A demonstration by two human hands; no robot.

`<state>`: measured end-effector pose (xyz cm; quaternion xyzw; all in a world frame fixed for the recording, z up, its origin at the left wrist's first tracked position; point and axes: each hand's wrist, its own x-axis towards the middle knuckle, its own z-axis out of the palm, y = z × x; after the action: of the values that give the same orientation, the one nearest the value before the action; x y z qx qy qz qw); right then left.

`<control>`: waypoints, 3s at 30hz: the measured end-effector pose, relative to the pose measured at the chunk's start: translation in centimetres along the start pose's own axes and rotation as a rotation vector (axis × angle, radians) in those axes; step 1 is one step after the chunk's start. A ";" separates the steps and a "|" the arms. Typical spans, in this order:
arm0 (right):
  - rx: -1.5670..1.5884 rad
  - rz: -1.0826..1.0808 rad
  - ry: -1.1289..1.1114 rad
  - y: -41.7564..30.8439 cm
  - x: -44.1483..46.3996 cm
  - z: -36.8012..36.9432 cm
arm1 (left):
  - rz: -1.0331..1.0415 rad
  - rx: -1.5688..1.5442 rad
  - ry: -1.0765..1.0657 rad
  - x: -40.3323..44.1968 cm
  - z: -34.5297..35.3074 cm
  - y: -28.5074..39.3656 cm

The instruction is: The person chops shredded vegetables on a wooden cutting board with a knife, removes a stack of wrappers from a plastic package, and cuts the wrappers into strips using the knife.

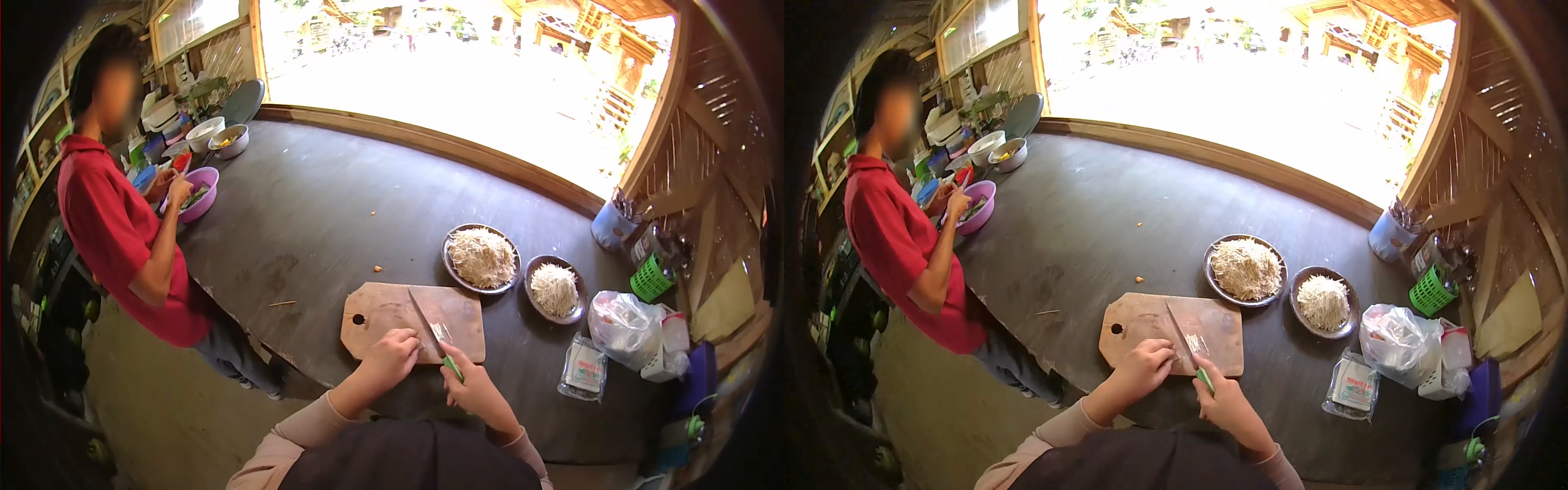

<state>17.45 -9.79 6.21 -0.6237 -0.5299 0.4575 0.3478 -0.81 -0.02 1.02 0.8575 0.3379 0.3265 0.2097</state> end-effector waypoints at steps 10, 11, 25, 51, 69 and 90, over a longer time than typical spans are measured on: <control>-0.141 -0.090 0.056 1.4 0.2 0.4 | 0.045 -0.067 0.093 0.4 1.6 -1.0; -0.177 -0.149 0.064 1.5 0.3 0.5 | 0.039 -0.031 0.082 0.3 1.5 -0.9; -0.308 -0.260 0.090 0.6 0.4 0.9 | 0.074 0.053 0.055 0.2 1.8 -0.8; -0.344 -0.246 0.072 -0.2 0.6 0.9 | 0.240 0.283 0.193 -0.5 2.4 -0.6; -0.363 -0.270 0.087 1.1 0.9 1.3 | 0.248 0.207 -0.006 -0.8 1.1 -0.7; -0.316 -0.206 0.061 0.0 0.8 1.2 | 0.142 0.261 0.059 -2.0 1.2 0.1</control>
<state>16.32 -9.13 5.60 -0.6266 -0.6454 0.3114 0.3064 -1.02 -1.69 -0.57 0.8892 0.3220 0.3189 0.0626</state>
